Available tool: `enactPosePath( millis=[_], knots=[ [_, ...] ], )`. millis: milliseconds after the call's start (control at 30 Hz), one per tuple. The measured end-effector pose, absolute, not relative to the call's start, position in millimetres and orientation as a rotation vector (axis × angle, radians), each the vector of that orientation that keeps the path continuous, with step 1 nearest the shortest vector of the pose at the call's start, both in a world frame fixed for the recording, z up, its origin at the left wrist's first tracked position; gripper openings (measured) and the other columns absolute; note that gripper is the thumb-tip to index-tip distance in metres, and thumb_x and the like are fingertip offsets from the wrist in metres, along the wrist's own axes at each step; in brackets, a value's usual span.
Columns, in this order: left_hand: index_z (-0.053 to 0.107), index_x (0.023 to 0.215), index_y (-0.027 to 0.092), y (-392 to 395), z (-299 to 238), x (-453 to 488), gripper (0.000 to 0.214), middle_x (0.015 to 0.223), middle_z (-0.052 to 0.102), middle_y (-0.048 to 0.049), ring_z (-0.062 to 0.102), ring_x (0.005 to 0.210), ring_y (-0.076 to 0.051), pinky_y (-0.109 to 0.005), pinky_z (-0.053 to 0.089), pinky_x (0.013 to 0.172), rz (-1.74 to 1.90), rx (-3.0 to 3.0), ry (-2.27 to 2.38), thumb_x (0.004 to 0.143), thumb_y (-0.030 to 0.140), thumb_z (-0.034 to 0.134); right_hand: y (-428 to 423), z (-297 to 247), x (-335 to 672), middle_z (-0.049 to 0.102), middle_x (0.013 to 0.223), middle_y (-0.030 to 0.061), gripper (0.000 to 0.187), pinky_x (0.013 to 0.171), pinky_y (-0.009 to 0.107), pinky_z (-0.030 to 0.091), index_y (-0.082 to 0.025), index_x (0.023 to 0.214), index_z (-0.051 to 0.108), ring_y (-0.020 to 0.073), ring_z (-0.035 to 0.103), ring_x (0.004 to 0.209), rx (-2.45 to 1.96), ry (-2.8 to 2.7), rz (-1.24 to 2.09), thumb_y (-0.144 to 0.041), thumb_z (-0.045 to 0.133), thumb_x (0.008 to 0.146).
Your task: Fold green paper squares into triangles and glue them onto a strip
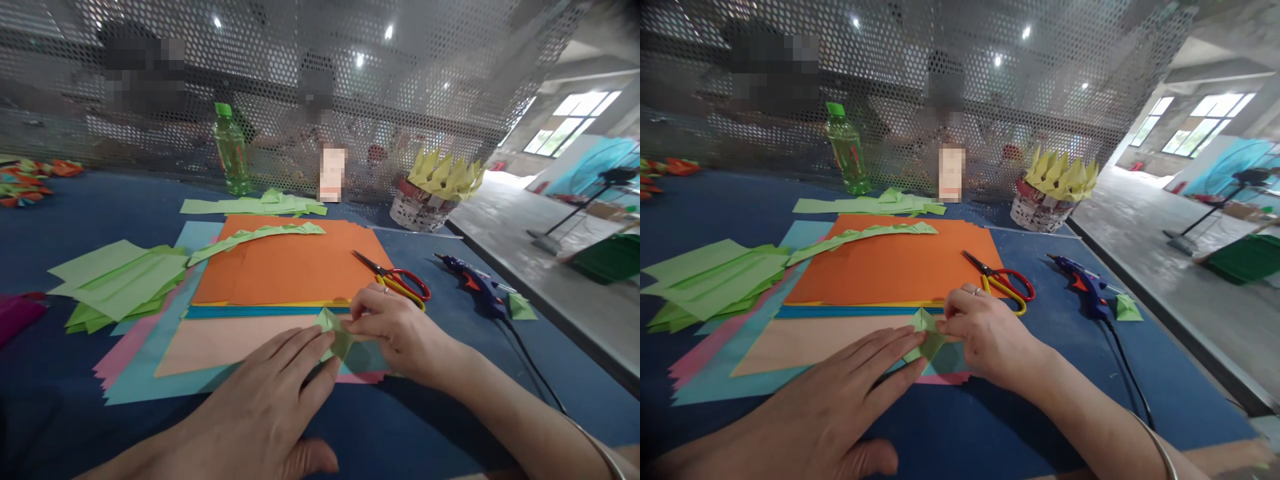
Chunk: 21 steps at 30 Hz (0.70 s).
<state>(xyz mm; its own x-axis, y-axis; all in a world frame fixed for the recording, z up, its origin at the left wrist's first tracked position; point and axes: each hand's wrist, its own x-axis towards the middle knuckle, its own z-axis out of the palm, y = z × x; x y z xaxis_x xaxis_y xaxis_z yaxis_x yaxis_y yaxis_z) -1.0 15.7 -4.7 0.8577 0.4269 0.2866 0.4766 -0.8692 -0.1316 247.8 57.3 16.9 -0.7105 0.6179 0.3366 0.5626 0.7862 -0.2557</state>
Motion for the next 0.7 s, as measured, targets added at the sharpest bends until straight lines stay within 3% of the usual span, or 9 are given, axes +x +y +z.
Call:
enactPosePath(
  millis=[300,433,567,700],
  knots=[
    [0.06,0.135,0.014,14.2,-6.1,-1.4,0.071,0.144,0.057,-0.0178,0.056,0.128,-0.037,-0.048,0.044,0.105,-0.397,-2.867,-0.719,0.09,0.069,0.058,55.6,15.6,251.9,0.062,0.081,0.0056,0.035,0.07,0.03,0.043,-0.016,0.071,0.071,0.0175,0.052,0.077,-0.795,-2.584,0.054,0.007,0.044,0.07],
    [0.06,0.134,0.013,16.3,-5.4,-0.6,0.07,0.142,0.059,-0.0174,0.057,0.127,-0.037,-0.048,0.046,0.104,-0.408,-2.877,-0.73,0.091,0.068,0.057,54.0,12.4,249.9,0.061,0.079,0.0064,0.031,0.072,0.032,0.044,-0.015,0.067,0.064,0.018,0.053,0.076,-0.852,-2.474,0.085,0.003,0.043,0.079],
    [0.061,0.133,0.015,18.3,-1.7,0.8,0.064,0.139,0.062,-0.0153,0.059,0.123,-0.036,-0.048,0.047,0.103,-0.401,-2.945,-0.771,0.092,0.064,0.058,51.9,10.1,244.9,0.063,0.092,0.0071,0.026,0.078,0.033,0.046,-0.016,0.084,0.065,0.0182,0.059,0.084,-1.084,-2.36,0.17,-0.003,0.043,0.089],
    [0.058,0.133,0.018,18.6,4.1,0.2,0.055,0.136,0.063,-0.0118,0.059,0.122,-0.032,-0.046,0.048,0.104,-0.398,-3.057,-0.855,0.094,0.057,0.059,49.4,9.1,239.0,0.063,0.097,0.0058,0.007,0.078,0.034,0.047,-0.019,0.097,0.063,0.0199,0.06,0.088,-1.254,-2.39,0.216,-0.018,0.057,0.094]
  ],
)
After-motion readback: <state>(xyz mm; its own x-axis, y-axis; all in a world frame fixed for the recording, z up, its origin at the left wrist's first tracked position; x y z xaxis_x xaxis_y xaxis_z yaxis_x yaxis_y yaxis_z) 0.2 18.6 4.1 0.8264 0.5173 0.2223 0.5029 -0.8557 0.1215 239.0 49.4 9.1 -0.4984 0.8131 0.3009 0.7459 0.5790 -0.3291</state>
